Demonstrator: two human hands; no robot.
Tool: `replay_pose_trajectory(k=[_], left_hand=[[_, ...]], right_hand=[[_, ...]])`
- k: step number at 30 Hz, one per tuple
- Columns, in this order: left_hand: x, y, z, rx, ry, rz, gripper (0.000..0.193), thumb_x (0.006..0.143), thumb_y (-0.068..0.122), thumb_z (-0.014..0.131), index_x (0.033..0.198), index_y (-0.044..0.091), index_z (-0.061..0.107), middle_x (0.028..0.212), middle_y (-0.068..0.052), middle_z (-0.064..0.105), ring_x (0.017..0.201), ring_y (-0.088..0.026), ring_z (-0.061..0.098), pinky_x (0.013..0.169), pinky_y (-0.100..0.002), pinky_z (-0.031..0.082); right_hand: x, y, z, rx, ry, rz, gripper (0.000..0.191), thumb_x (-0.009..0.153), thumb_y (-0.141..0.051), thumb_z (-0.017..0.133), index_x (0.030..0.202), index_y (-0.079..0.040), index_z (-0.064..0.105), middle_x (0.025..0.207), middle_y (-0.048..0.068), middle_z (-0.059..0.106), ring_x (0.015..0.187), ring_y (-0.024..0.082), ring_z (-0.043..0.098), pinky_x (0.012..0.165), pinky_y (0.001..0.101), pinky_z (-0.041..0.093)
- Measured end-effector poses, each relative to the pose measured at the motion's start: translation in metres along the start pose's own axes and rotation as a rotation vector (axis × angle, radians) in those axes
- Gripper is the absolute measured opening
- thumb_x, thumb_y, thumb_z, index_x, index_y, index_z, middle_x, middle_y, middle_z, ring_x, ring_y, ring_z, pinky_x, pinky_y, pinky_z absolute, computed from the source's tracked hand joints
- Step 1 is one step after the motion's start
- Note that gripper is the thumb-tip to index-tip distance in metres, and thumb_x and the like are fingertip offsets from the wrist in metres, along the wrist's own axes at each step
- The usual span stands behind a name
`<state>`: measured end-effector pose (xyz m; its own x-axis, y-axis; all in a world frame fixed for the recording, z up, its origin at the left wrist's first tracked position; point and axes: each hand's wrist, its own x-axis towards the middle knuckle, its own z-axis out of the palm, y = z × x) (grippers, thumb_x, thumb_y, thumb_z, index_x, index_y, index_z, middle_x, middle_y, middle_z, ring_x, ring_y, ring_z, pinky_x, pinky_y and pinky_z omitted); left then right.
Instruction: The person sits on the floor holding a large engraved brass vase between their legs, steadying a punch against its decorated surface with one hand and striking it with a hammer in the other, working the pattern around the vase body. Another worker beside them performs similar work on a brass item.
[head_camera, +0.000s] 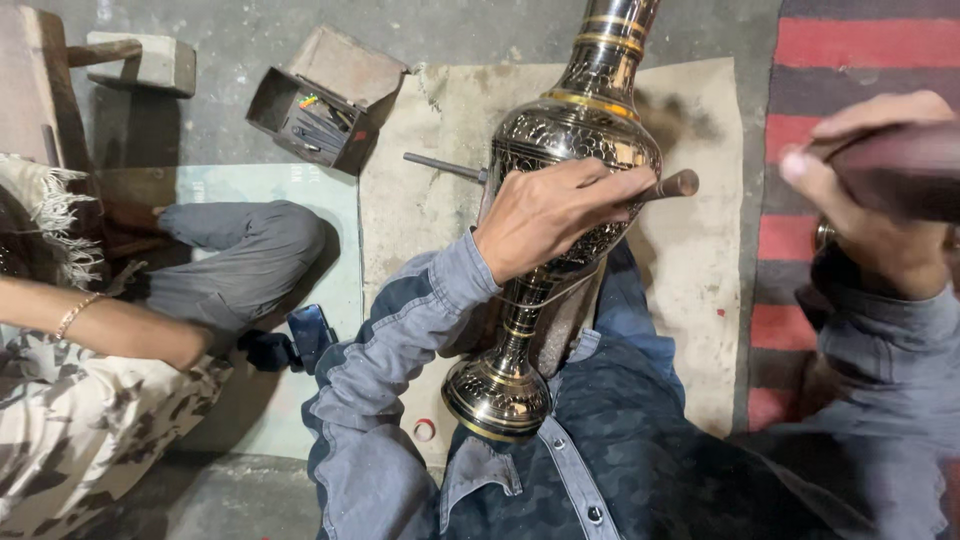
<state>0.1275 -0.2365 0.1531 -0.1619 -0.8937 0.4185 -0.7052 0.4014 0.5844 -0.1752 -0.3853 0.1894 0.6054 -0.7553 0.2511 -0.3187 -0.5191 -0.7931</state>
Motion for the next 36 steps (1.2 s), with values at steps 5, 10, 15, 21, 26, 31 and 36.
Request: replay_pose_trajectory(k=[5, 10, 15, 21, 26, 31, 36], left_hand=[[0.0, 0.002, 0.0, 0.001, 0.003, -0.007, 0.047, 0.101, 0.029, 0.072, 0.145, 0.029, 0.056, 0.093, -0.001, 0.061, 0.077, -0.02, 0.064, 0.063, -0.036, 0.054], [0.0, 0.0, 0.004, -0.002, 0.014, 0.018, 0.049, 0.102, 0.03, 0.071, 0.148, 0.029, 0.054, 0.097, 0.0, 0.063, 0.081, -0.019, 0.066, 0.066, -0.035, 0.056], [-0.001, -0.001, 0.007, 0.018, 0.007, 0.009, 0.048, 0.101, 0.031, 0.07, 0.147, 0.031, 0.054, 0.099, 0.001, 0.064, 0.082, -0.019, 0.067, 0.062, -0.034, 0.054], [0.0, -0.002, 0.007, 0.001, 0.03, 0.024, 0.048, 0.103, 0.031, 0.069, 0.148, 0.032, 0.053, 0.101, 0.001, 0.064, 0.083, -0.018, 0.067, 0.062, -0.034, 0.054], [0.002, -0.002, 0.005, 0.015, -0.006, 0.012, 0.048, 0.102, 0.031, 0.069, 0.147, 0.032, 0.054, 0.098, 0.001, 0.063, 0.079, -0.018, 0.065, 0.059, -0.034, 0.052], [0.003, 0.0, 0.004, 0.012, -0.02, 0.007, 0.048, 0.102, 0.03, 0.068, 0.148, 0.031, 0.054, 0.096, 0.001, 0.063, 0.079, -0.018, 0.065, 0.056, -0.034, 0.05], [0.004, -0.004, 0.001, -0.04, -0.054, 0.026, 0.05, 0.102, 0.033, 0.069, 0.149, 0.029, 0.053, 0.095, 0.0, 0.063, 0.079, -0.019, 0.066, 0.061, -0.035, 0.053]], right_hand=[[0.008, -0.025, 0.011, -0.295, 0.087, -0.189, 0.017, 0.103, 0.002, 0.08, 0.109, 0.002, 0.064, 0.1, 0.014, 0.068, 0.092, 0.023, 0.068, 0.082, 0.0326, 0.056], [0.03, -0.067, 0.022, -0.364, 0.112, -0.277, 0.025, 0.083, 0.004, 0.083, 0.097, -0.003, 0.063, 0.087, 0.013, 0.065, 0.082, 0.028, 0.067, 0.075, 0.0372, 0.054], [0.025, -0.073, 0.029, 0.041, 0.14, -0.098, 0.021, 0.092, 0.0, 0.077, 0.105, -0.006, 0.062, 0.092, 0.007, 0.065, 0.082, 0.021, 0.068, 0.081, 0.032, 0.057], [0.005, -0.012, 0.021, 0.13, 0.105, 0.011, 0.018, 0.093, -0.002, 0.076, 0.104, -0.005, 0.063, 0.097, 0.002, 0.065, 0.082, 0.012, 0.064, 0.079, 0.0267, 0.054], [-0.004, 0.016, 0.014, -0.104, 0.108, -0.075, 0.018, 0.099, -0.003, 0.081, 0.108, 0.0, 0.065, 0.103, 0.008, 0.064, 0.087, 0.016, 0.061, 0.076, 0.0276, 0.05], [-0.014, 0.018, 0.003, -0.038, 0.094, 0.015, 0.024, 0.1, -0.014, 0.083, 0.111, -0.003, 0.064, 0.096, 0.004, 0.066, 0.081, 0.013, 0.063, 0.073, 0.0272, 0.052], [-0.024, 0.02, -0.008, -0.798, 0.099, -0.173, 0.01, 0.104, -0.008, 0.071, 0.101, -0.001, 0.064, 0.098, 0.01, 0.064, 0.091, 0.023, 0.065, 0.082, 0.031, 0.051]])
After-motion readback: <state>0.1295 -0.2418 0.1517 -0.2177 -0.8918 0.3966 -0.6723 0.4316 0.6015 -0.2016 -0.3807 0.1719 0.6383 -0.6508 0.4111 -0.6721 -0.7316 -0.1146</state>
